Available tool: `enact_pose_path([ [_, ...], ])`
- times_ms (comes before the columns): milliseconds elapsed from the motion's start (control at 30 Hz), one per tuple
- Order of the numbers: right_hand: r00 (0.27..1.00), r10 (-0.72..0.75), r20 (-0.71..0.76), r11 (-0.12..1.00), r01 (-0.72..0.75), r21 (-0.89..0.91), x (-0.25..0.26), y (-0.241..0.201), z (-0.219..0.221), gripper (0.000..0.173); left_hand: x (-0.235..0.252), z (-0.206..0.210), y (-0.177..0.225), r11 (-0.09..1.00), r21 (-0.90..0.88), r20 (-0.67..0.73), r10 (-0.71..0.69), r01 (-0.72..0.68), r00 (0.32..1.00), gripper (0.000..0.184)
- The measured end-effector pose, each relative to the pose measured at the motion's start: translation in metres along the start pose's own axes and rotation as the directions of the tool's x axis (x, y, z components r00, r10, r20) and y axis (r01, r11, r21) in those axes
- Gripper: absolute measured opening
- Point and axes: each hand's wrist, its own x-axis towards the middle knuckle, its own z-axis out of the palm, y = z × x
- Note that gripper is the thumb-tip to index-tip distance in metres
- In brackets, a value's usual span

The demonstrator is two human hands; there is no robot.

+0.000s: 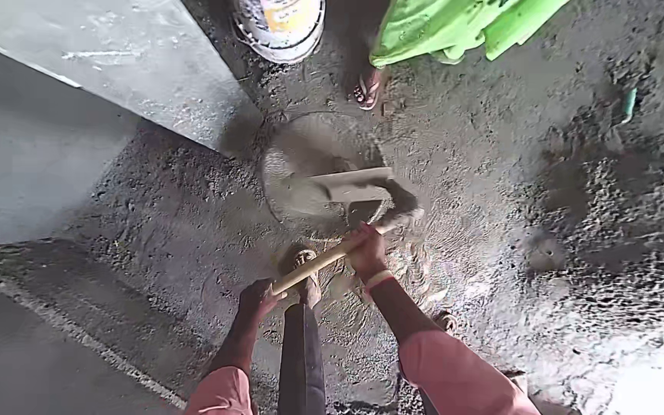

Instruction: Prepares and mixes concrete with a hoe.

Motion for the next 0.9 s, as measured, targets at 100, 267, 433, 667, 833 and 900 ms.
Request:
enact_pose_path([
  [100, 0.995, -0.015, 0.101, 0.996, 0.006, 0.085, 0.011, -0.01, -0.023, 0.019, -0.018, 0.019, 0.033, 0.993, 0.018, -0.22, -0.112, 0.119, 0.969, 0.055],
  [267, 0.994, -0.014, 0.111, 0.979, -0.009, 0.203, -0.02, -0.078, -0.157, 0.025, -0.085, 0.066, 0.111, 0.98, 0.198, -0.127, 0.009, 0.016, 0.992, 0.052],
  [433, 0.979, 0.075, -0.19, 0.981, -0.038, 0.193, 0.018, -0.13, -0.263, 0.025, -0.086, 0.147, 0.184, 0.951, 0.266, -0.012, 0.165, -0.156, 0.986, 0.059],
  [667, 0.995, -0.067, -0.077, 0.986, 0.054, -0.161, 0.18, -0.16, -0.264, 0.003, 0.043, 0.199, 0.27, 0.983, -0.08, 0.11, 0.176, -0.168, 0.978, 0.075],
  [833, 0.983, -0.18, 0.04, 0.821, 0.173, -0.543, 0.271, -0.145, -0.205, 0.011, 0.073, 0.213, 0.305, 0.943, -0.323, 0.058, 0.103, -0.078, 0.993, 0.072],
  [900, 0.987, -0.158, 0.044, 0.717, 0.145, -0.682, 0.264, -0.134, -0.194, 0.017, 0.052, 0.229, 0.311, 0.914, -0.401, 0.091, 0.1, -0.055, 0.991, 0.067],
])
